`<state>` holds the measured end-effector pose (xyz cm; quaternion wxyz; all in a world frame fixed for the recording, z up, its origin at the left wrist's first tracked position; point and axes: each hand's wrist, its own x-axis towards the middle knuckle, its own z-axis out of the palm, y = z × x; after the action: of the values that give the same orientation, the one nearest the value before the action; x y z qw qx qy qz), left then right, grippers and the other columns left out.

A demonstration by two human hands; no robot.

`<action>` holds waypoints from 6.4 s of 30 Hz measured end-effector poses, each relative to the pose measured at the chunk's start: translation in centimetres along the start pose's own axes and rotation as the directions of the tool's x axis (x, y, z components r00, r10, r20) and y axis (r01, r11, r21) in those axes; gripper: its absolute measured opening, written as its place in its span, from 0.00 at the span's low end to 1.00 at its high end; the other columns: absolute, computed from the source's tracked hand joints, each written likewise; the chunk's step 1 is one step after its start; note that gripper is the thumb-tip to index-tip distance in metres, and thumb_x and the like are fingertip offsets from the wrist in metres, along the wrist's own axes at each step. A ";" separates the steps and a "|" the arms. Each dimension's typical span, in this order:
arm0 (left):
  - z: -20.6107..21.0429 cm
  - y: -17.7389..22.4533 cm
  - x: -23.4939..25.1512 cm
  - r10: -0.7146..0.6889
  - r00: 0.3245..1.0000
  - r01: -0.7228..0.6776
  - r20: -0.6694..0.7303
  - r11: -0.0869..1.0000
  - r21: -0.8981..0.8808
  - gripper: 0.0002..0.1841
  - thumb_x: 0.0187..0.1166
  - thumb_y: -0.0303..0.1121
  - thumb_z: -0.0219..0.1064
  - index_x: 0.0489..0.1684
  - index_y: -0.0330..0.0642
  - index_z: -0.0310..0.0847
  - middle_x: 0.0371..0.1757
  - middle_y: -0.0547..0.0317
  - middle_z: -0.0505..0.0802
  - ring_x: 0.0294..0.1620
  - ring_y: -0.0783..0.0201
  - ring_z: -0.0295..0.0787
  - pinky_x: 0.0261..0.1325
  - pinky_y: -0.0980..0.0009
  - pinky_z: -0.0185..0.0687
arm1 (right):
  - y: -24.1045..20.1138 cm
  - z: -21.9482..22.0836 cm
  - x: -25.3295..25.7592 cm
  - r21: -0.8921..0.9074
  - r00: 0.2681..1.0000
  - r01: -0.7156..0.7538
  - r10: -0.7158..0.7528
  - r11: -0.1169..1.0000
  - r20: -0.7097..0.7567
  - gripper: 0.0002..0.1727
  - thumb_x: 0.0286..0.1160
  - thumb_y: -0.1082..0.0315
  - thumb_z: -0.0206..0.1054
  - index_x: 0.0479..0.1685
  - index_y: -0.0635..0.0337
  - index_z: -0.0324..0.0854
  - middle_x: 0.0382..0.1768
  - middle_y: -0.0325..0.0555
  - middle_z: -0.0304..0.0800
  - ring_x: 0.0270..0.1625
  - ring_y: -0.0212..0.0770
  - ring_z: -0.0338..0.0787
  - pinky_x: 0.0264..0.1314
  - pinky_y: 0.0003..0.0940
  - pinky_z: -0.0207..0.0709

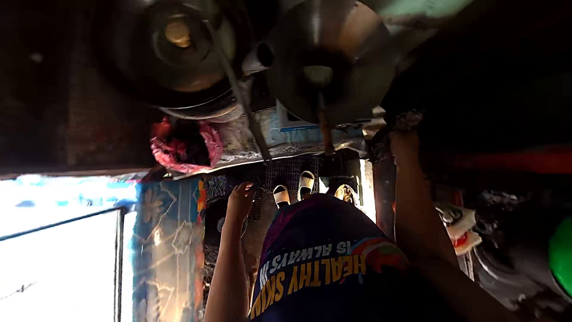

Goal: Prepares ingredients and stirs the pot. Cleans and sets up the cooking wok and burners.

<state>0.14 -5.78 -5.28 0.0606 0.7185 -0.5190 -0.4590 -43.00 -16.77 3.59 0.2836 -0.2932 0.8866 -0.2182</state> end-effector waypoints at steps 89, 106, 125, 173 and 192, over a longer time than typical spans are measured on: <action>5.7 41.6 24.6 0.367 0.927 -0.263 -0.071 0.775 0.575 0.39 0.81 0.21 0.57 0.95 0.63 0.55 0.90 0.34 0.60 0.87 0.29 0.56 0.74 0.34 0.68 | -0.4 -6.3 -3.9 -0.286 0.667 0.577 -0.643 0.765 -0.376 0.19 0.82 0.69 0.64 0.69 0.58 0.88 0.42 0.64 0.89 0.33 0.62 0.89 0.29 0.57 0.78; 6.2 39.7 21.8 0.494 0.844 -0.426 0.210 0.379 0.821 0.20 0.83 0.19 0.56 0.72 0.35 0.81 0.83 0.40 0.74 0.84 0.39 0.66 0.78 0.40 0.65 | 0.3 -6.9 -3.8 -0.207 0.687 0.598 -0.628 0.774 -0.365 0.19 0.83 0.67 0.65 0.69 0.58 0.88 0.42 0.63 0.89 0.36 0.60 0.89 0.31 0.55 0.77; 2.7 38.9 18.8 0.318 0.948 -0.160 -0.030 0.553 0.818 0.13 0.80 0.23 0.63 0.58 0.27 0.86 0.79 0.35 0.76 0.82 0.37 0.68 0.75 0.38 0.66 | 0.3 -7.8 -4.4 -0.225 0.660 0.649 -0.685 0.727 -0.308 0.19 0.81 0.70 0.66 0.69 0.61 0.88 0.44 0.65 0.89 0.37 0.62 0.90 0.33 0.58 0.79; 0.7 34.0 12.9 -0.041 0.998 -0.009 0.047 0.650 0.759 0.25 0.81 0.41 0.67 0.63 0.23 0.81 0.75 0.25 0.79 0.79 0.29 0.72 0.73 0.26 0.65 | -4.8 -6.4 -3.0 -0.290 0.744 0.625 -0.665 0.725 -0.059 0.19 0.86 0.67 0.62 0.71 0.56 0.86 0.51 0.68 0.90 0.50 0.70 0.91 0.45 0.68 0.80; 5.4 35.8 20.7 0.386 0.815 -0.551 0.433 0.748 0.370 0.34 0.95 0.44 0.47 0.93 0.29 0.46 0.94 0.29 0.48 0.95 0.35 0.44 0.92 0.42 0.46 | -0.7 -7.8 -1.9 0.135 0.814 0.566 -0.526 0.813 -0.246 0.20 0.87 0.65 0.65 0.71 0.67 0.84 0.61 0.65 0.90 0.59 0.50 0.92 0.66 0.42 0.82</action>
<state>-27.68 -36.50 -0.57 -0.0918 0.4674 -0.7839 -0.3982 -46.37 -14.35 10.49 0.1477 -0.4831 0.7608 -0.4073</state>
